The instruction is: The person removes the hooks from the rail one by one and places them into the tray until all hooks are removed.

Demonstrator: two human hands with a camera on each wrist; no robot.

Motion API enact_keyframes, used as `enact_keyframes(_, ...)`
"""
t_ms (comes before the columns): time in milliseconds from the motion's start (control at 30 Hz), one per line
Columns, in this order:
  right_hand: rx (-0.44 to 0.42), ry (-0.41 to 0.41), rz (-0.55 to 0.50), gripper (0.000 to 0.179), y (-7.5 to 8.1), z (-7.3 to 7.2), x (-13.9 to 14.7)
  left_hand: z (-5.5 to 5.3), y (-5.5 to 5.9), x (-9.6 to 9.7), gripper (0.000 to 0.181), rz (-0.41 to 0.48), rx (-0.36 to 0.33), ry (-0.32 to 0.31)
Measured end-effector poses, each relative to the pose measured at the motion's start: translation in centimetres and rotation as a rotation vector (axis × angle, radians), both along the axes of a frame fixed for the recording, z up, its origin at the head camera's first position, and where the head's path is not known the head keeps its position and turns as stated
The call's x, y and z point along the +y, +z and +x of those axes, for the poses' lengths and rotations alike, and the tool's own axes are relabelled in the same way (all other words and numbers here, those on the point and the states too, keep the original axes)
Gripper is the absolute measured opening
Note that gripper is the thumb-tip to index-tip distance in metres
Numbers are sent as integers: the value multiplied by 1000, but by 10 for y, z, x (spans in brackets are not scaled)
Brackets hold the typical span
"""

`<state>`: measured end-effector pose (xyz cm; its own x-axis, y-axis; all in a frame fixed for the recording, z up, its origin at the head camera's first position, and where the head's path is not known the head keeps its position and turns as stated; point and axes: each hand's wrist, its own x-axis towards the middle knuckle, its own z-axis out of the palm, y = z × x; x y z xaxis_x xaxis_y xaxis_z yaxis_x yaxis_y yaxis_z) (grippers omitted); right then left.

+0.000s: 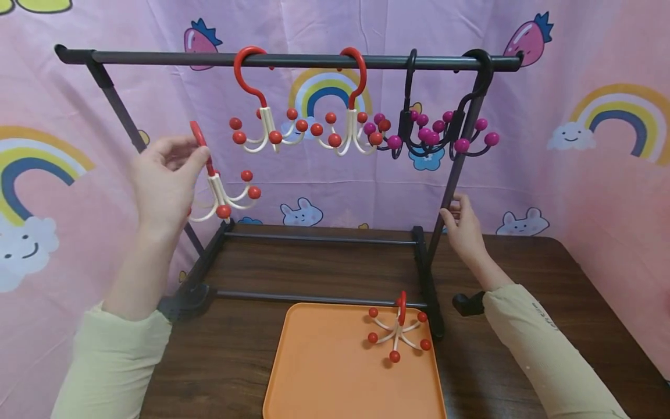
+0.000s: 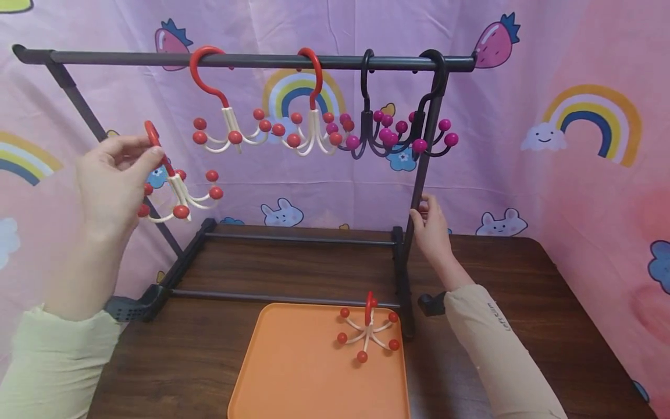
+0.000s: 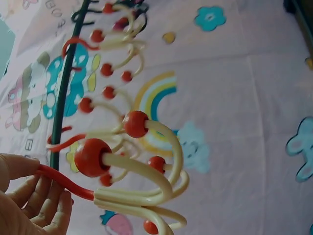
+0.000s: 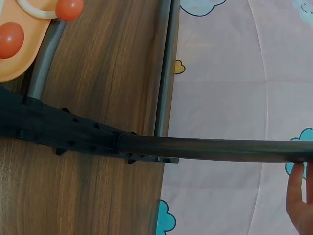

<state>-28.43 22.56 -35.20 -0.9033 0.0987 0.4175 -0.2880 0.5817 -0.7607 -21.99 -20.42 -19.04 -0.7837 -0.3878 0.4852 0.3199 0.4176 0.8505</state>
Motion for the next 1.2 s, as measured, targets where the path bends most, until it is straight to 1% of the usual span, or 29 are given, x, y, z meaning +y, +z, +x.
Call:
enact_keyframes(100,-17,-6,-45,35,0,0,0,5,-19,9,27,-42,28,-14)
enact_keyframes(167,-31,-13,-89,35,0,-1,0,8,-30,14,28,-41,32,-34)
enact_keyframes(333,-52,-19,-183,35,1,-1,0,15,-50,26,28,-24,-10,-82)
enact_keyframes(467,-57,-19,-213,34,1,-2,0,19,-65,38,27,3,-24,-153)
enact_keyframes(600,-45,-12,-200,34,0,-2,1,20,-86,48,25,55,-29,-240)
enact_keyframes(733,-37,9,-168,35,0,-3,1,20,-108,57,24,86,-93,-314)
enact_keyframes(867,-39,20,-139,35,1,-2,1,23,-125,67,24,101,-164,-377)
enact_keyframes(1133,-27,35,-150,32,2,-2,0,30,-157,83,23,142,-246,-495)
enact_keyframes(1200,-29,33,-150,32,1,-2,1,32,-165,87,23,139,-263,-507)
